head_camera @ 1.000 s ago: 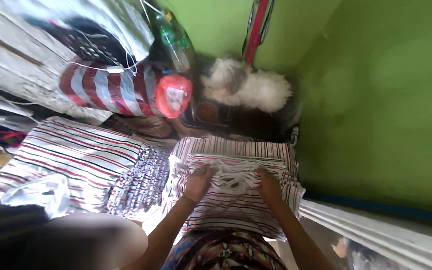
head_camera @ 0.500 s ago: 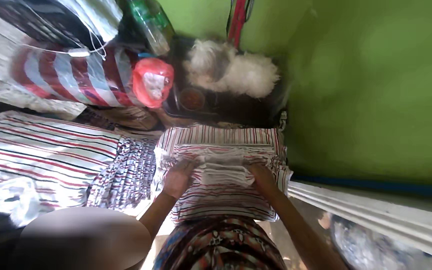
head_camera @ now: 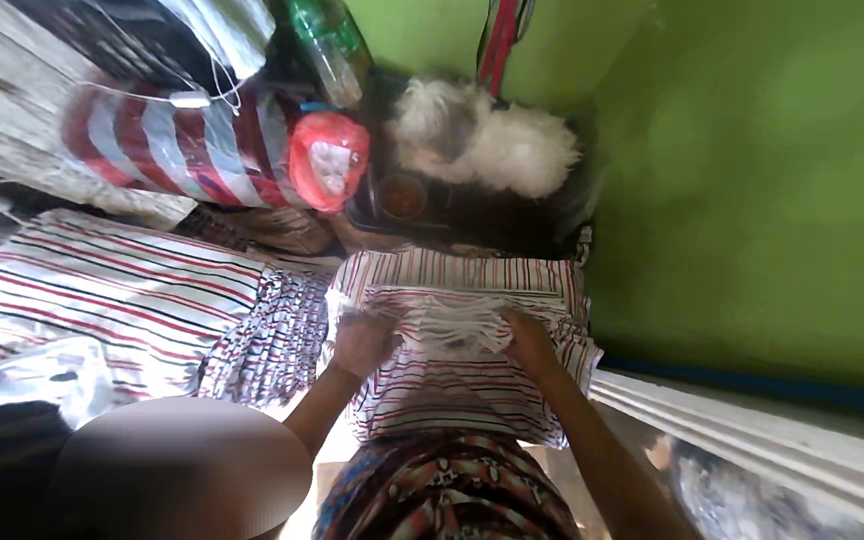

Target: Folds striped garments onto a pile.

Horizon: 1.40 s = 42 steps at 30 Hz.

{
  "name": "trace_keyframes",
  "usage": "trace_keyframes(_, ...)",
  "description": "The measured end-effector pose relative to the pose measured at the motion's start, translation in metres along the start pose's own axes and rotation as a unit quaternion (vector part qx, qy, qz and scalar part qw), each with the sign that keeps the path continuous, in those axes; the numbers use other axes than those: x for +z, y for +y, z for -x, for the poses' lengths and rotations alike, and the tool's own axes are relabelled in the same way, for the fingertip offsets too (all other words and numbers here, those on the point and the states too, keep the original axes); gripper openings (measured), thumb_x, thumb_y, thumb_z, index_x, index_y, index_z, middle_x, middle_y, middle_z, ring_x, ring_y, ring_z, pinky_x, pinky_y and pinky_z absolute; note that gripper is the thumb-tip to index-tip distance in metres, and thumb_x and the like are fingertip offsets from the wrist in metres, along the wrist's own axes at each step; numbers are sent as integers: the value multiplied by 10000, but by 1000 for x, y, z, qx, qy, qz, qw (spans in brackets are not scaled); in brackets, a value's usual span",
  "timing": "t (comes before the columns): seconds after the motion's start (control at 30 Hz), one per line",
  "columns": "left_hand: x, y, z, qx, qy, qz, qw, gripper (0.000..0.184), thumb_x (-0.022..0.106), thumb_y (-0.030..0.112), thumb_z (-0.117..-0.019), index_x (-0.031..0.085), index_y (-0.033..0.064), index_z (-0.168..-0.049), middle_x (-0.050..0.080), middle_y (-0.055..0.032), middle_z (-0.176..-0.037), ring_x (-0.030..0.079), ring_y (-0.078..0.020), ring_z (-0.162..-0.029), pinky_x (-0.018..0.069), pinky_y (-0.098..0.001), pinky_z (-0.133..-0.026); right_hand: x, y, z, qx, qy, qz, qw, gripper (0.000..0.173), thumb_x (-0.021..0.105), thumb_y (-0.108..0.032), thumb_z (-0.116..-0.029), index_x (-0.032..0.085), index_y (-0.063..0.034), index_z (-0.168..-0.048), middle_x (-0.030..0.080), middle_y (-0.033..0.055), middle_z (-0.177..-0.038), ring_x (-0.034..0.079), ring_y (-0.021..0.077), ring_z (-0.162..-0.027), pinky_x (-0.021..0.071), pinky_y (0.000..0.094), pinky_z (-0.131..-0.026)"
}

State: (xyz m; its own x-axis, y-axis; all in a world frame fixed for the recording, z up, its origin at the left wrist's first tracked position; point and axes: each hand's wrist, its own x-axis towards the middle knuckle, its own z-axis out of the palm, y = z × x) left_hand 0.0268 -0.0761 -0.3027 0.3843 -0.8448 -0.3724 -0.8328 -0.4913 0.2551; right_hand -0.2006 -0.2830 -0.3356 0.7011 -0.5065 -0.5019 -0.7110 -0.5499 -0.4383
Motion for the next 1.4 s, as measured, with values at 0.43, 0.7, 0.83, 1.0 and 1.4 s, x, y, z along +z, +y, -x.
trace_keyframes(0.43, 30, 0, 3, 50, 60, 77, 994, 369, 674, 26, -885, 692, -17, -1251, 577, -249, -1415, 621, -437, -1222, 519, -565, -986, 10, 14, 11, -58, 90, -11, 994, 333, 667, -46, -918, 672, 63, -1233, 602, 295, -1332, 579, 448, -1262, 461, 558, -1073)
trace_keyframes(0.7, 39, -6, 17, 5, 172, 52, 984, 252, 735, 38, -834, 755, -9, -1081, 665, -300, -1207, 686, -482, -1040, 566, -613, -833, 18, 18, 20, -62, 128, -19, 990, 372, 664, -26, -903, 636, 110, -1247, 647, 306, -1270, 610, 468, -1226, 468, 581, -1057)
trace_keyframes(0.83, 30, 5, 5, -97, 117, 34, 988, 465, 686, 84, -904, 590, -89, -1325, 610, -337, -1301, 619, -519, -1177, 494, -641, -955, 13, 9, 15, -3, 106, -36, 994, 525, 678, -75, -915, 546, 63, -1404, 592, 288, -1376, 552, 444, -1314, 422, 555, -1119)
trace_keyframes(1.0, 31, 0, 6, 28, 134, 32, 990, 422, 748, 26, -835, 717, 71, -1254, 688, -251, -1226, 624, -515, -1155, 466, -676, -961, 16, 12, 6, -12, 114, -28, 993, 569, 679, -96, -923, 512, 59, -1444, 576, 279, -1411, 537, 437, -1338, 395, 552, -1146)
trace_keyframes(1.4, 38, 5, 2, 116, 115, 63, 985, 289, 611, -85, -891, 694, -70, -1167, 673, -280, -1241, 657, -484, -1139, 520, -607, -955, 3, -1, -2, 70, 68, -34, 995, 513, 670, -51, -914, 535, 80, -1391, 575, 299, -1381, 540, 443, -1318, 405, 566, -1125)
